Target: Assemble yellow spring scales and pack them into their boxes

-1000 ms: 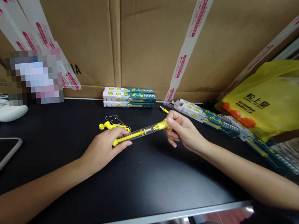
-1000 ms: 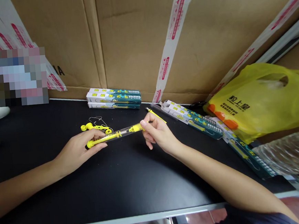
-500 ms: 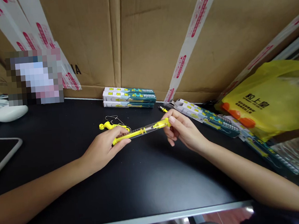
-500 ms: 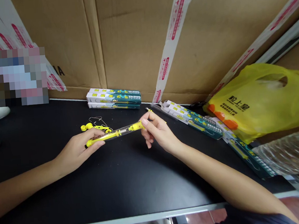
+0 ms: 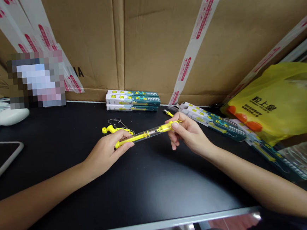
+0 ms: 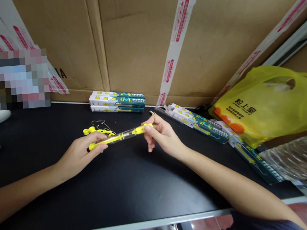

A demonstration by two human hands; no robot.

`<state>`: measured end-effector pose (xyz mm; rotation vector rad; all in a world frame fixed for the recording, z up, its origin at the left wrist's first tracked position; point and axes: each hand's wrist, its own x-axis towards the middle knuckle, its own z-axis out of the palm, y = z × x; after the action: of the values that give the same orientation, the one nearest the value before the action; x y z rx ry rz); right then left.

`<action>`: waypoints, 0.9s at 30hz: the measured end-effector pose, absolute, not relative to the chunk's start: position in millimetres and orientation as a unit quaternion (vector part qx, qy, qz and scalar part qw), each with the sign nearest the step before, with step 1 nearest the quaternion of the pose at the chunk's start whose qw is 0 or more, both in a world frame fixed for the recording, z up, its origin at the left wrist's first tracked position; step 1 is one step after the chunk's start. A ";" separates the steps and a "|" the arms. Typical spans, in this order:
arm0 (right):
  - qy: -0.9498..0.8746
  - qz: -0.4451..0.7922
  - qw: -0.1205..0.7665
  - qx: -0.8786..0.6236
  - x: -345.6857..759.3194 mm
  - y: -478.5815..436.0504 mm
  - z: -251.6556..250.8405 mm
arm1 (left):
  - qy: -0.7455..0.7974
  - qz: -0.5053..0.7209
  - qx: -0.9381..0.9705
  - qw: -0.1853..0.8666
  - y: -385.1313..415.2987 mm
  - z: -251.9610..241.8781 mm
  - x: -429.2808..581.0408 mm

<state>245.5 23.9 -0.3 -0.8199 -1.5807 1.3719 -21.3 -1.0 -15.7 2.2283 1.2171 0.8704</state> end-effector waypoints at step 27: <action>-0.618 0.566 0.432 -0.332 252.0 33.2 -0.5 | 0.437 0.313 0.791 0.291 1.4 -23.7 -20.3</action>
<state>252.0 33.2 -0.5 -0.8286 -1.5413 1.4101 -20.3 1.4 -23.7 2.1108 1.1653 0.8359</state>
